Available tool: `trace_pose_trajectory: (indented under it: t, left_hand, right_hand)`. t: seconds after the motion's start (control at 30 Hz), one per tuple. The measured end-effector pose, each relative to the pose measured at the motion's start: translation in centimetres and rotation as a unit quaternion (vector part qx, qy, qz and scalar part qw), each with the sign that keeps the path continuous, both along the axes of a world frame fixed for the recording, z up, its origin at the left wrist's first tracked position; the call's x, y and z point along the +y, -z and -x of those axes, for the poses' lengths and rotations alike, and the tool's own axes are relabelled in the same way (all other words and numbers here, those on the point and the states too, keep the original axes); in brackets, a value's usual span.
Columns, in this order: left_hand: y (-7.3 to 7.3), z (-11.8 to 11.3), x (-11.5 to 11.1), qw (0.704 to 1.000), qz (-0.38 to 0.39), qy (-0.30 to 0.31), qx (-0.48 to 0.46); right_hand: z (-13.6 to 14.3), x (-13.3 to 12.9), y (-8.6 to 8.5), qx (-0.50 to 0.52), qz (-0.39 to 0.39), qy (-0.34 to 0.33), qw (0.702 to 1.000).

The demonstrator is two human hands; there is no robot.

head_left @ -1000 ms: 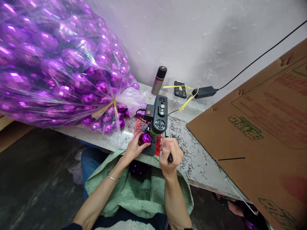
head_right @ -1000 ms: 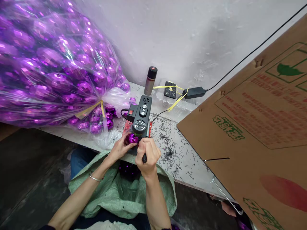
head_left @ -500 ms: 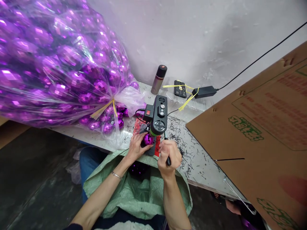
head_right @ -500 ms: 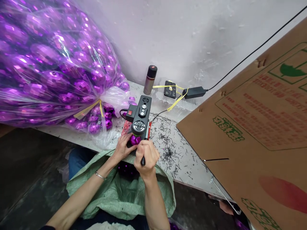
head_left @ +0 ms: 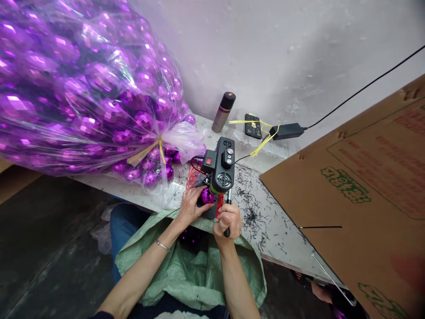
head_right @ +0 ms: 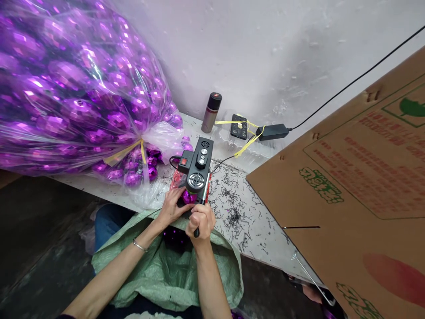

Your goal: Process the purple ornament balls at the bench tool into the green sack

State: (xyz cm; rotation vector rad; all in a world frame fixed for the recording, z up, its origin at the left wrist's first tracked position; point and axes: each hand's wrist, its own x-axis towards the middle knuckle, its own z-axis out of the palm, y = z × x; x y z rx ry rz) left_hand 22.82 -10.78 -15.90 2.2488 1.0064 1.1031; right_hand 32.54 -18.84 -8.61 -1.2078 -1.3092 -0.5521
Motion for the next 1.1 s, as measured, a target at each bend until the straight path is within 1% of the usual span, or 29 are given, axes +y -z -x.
trace_pose_trajectory:
  t: [0.33,0.57,0.73,0.83,0.9,0.97,1.1]
  left_hand:
    - [0.1,-0.1,0.1,1.0,0.014,0.007,-0.012]
    - [-0.1,-0.1,0.2,1.0,0.019,0.015,-0.012]
    - [-0.2,0.0,0.3,1.0,0.013,0.018,-0.009]
    - [-0.2,0.0,0.2,1.0,0.011,0.019,-0.01]
    - [-0.1,0.0,0.3,1.0,0.017,0.021,-0.01]
    - [-0.1,0.0,0.4,0.999,0.025,0.023,-0.01]
    - [-0.1,-0.1,0.7,0.999,0.038,0.024,-0.014]
  right_hand:
    - [-0.1,-0.2,0.4,0.004,0.009,-0.012,1.0]
    - [0.1,0.0,0.8,0.025,-0.001,-0.022,0.999]
    - [-0.1,0.0,1.3,-0.008,0.009,-0.029,1.0]
    - [-0.1,0.0,1.3,-0.02,0.013,-0.02,1.0]
    - [0.0,-0.1,0.8,-0.015,0.012,-0.019,1.0]
    - [0.1,-0.2,-0.3,-0.002,0.016,-0.023,1.0]
    - [0.5,-0.5,-3.8,0.071,0.047,-0.032,0.996]
